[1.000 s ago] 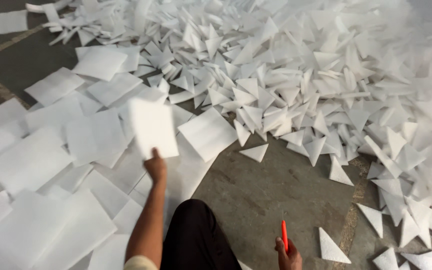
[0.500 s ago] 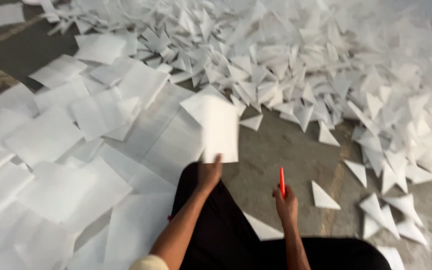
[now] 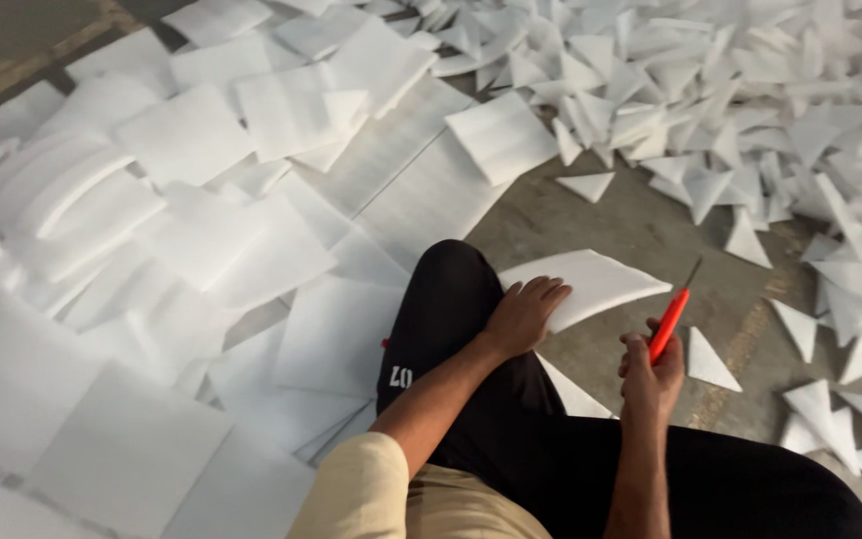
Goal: The person sits on the floor and uses a utility knife to cut square white foam sheets into smaller triangular pieces. The person repeatedly picks up a sheet, cuts it diagonally, and discards the resulting pieces onto a growing pile on the floor.
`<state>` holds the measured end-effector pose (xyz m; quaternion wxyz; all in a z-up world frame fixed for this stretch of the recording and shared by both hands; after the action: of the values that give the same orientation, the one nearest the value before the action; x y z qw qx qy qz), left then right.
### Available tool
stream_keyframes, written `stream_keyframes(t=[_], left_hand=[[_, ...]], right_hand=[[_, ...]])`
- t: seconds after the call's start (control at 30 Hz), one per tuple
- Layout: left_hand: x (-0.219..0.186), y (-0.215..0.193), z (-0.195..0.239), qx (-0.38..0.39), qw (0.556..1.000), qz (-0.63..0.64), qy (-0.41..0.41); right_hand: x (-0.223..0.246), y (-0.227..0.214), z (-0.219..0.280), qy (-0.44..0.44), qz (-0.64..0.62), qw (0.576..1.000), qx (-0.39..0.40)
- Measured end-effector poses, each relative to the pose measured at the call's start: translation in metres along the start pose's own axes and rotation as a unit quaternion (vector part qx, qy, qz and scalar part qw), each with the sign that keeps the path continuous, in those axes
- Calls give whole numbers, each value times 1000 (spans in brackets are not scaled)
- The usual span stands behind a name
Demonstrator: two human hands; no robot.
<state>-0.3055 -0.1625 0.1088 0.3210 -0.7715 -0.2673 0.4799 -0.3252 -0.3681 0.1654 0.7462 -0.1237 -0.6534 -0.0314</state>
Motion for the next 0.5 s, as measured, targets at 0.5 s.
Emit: stream_keyframes(t=[0.5], left_hand=[[46, 55, -49, -171, 963, 207, 9]], right_hand=[[-18, -8, -13, -14, -24, 999, -17]])
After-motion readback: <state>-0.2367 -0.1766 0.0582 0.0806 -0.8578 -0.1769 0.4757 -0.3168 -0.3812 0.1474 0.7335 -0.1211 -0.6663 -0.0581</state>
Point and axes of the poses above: each hand's wrist, its own z-axis away from the middle knuckle, its own y-axis out of the palm, x = y × z, the point moved 5 cm from there along -z, towards the middle knuckle, and after that the axes turned 4 degrees about y, right-handed, at the moved point
